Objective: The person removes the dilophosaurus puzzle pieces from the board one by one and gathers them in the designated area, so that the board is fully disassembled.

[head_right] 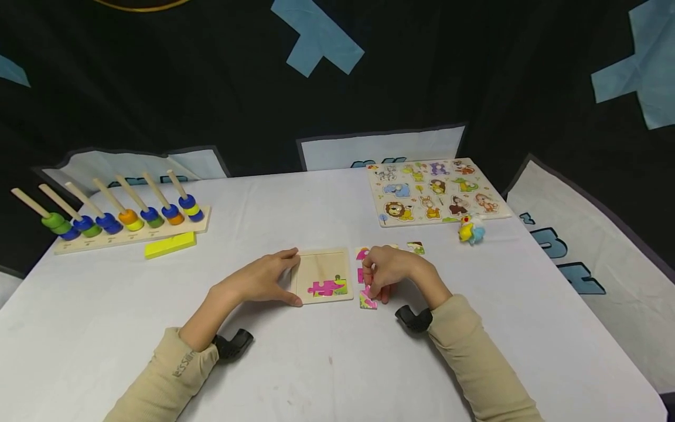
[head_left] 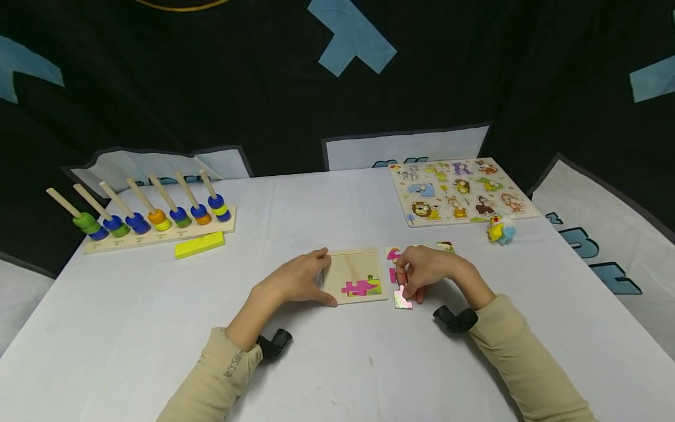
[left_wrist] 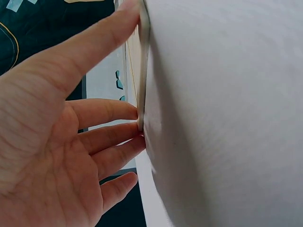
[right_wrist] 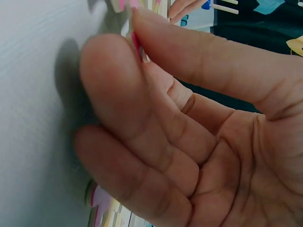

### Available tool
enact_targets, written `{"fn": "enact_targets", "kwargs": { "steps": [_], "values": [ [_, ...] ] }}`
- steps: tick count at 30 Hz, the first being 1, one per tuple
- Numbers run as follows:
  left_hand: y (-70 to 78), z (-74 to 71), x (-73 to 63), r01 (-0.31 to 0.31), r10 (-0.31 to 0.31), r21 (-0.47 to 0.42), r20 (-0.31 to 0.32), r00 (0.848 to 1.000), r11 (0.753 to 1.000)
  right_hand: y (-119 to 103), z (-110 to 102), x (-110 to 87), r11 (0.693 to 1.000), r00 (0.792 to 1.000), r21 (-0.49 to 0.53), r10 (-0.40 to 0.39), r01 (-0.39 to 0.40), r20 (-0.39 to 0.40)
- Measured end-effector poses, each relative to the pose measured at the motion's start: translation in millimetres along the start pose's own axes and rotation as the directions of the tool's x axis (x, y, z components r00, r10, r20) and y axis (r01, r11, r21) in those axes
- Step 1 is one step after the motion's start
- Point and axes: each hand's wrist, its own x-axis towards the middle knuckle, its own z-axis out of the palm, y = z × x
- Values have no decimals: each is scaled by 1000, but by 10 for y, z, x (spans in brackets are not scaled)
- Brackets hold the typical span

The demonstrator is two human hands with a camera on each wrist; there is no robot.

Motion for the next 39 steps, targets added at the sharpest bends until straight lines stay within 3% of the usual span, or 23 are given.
{"fn": "enact_targets", "kwargs": {
  "steps": [5, 12, 22, 27, 39],
  "values": [
    [-8, -12, -35, -24, 24, 6, -17, 1000, 1000, -45, 3, 2, 999, 999, -37, 34, -34, -13],
    [-22, 30, -20, -6, 6, 1, -3, 1000, 1000, -68, 26, 10, 989, 992, -103, 99, -107, -80],
    [-20, 64, -15, -2, 2, -6, 9, 1000, 1000, -53, 78, -32, 981, 986, -140, 120, -137, -120],
    [-51, 9, -42, 13, -13, 3, 2, 1000, 1000, -121, 73, 6, 981, 987, -166, 80, -103, -143],
    [-22, -15, -18, 9, -9, 8, 5, 1000, 1000, -122, 38, 0, 989, 989, -111, 84, -97, -120]
  ]
}}
